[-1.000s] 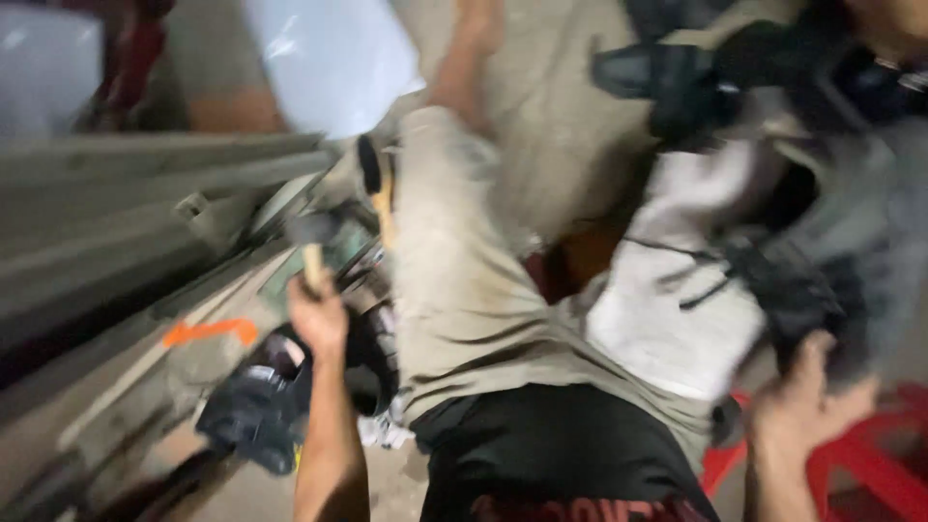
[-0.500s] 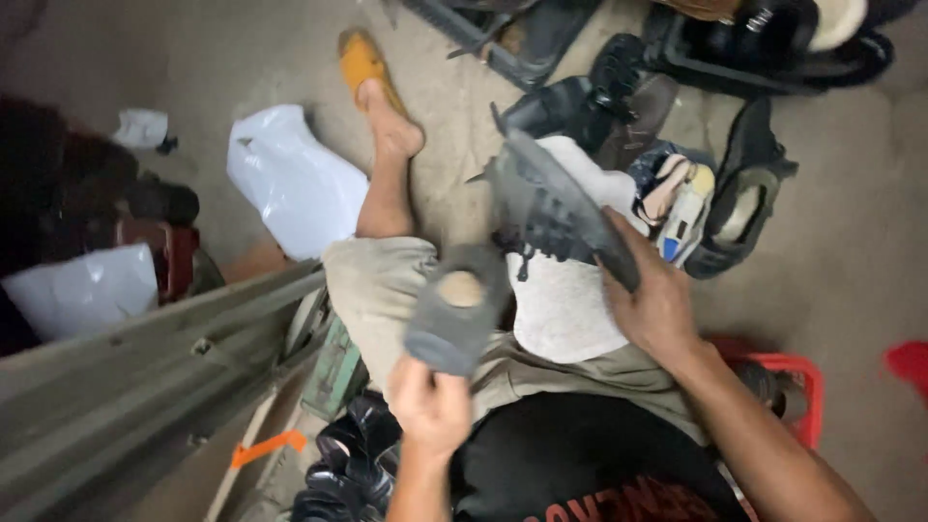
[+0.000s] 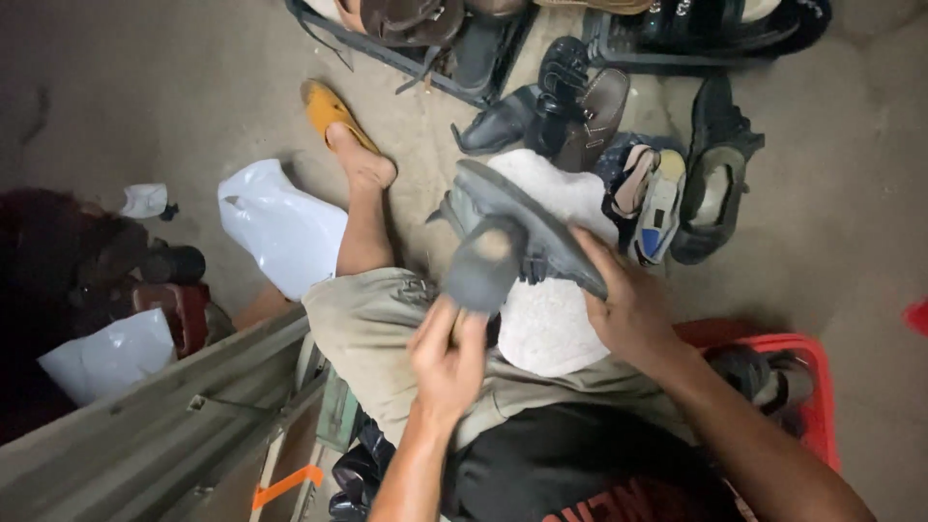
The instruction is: The person sits on the floor and scrubs a black sneaker using a yellow brush and a white cloth. They repeatedly scrub the upper and sole of the shoe, then switch to a grey brush to continue cleaning the same shoe.
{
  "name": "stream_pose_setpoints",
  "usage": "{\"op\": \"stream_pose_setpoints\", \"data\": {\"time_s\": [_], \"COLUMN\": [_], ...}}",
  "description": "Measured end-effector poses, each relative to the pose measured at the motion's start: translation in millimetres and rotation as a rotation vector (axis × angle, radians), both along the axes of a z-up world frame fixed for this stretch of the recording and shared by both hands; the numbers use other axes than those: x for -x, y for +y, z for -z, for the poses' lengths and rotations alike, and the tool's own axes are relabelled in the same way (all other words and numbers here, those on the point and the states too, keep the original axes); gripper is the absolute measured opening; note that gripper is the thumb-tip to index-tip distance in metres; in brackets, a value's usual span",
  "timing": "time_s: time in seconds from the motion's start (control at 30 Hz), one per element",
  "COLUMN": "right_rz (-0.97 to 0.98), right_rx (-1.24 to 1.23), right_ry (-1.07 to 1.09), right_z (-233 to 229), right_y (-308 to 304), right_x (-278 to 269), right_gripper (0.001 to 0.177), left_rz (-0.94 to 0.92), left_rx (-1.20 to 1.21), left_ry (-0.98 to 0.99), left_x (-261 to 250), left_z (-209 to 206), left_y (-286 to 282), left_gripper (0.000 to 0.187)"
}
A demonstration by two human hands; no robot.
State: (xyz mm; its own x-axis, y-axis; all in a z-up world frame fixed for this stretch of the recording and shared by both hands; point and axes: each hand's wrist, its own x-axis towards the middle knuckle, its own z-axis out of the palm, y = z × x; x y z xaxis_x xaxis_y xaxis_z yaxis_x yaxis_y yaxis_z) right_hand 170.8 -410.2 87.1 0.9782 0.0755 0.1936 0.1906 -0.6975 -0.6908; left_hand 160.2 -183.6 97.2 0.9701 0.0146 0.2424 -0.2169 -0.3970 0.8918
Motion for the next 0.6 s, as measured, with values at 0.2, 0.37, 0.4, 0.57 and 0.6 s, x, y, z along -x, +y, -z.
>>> {"op": "stream_pose_setpoints", "data": {"time_s": [0.2, 0.37, 0.4, 0.57, 0.6], "right_rz": [-0.083, -0.243, -0.233, -0.134, -0.143], "right_rx": [-0.011, 0.008, 0.014, 0.170, 0.172], "right_ry": [-0.022, 0.020, 0.016, -0.118, -0.123], "right_z": [-10.7, -44.8, -48.3, -40.9, -42.1], "right_y": [-2.4, -5.0, 1.7, 17.8, 14.6], "right_x": [-0.1, -16.6, -24.2, -31.9, -30.5], "right_gripper": [0.057, 0.082, 0.082, 0.067, 0.067], "left_rz": [-0.048, -0.049, -0.039, -0.228, -0.237], "left_rx": [0.005, 0.012, 0.018, 0.005, 0.007], "left_ry": [0.005, 0.069, 0.063, -0.160, -0.164], "left_x": [-2.0, 12.7, 10.2, 44.5, 27.6], "left_z": [11.2, 20.0, 10.3, 6.0, -0.8], "left_y": [-1.7, 13.1, 11.4, 30.4, 21.5], "left_gripper": [0.033, 0.032, 0.032, 0.011, 0.011]}}
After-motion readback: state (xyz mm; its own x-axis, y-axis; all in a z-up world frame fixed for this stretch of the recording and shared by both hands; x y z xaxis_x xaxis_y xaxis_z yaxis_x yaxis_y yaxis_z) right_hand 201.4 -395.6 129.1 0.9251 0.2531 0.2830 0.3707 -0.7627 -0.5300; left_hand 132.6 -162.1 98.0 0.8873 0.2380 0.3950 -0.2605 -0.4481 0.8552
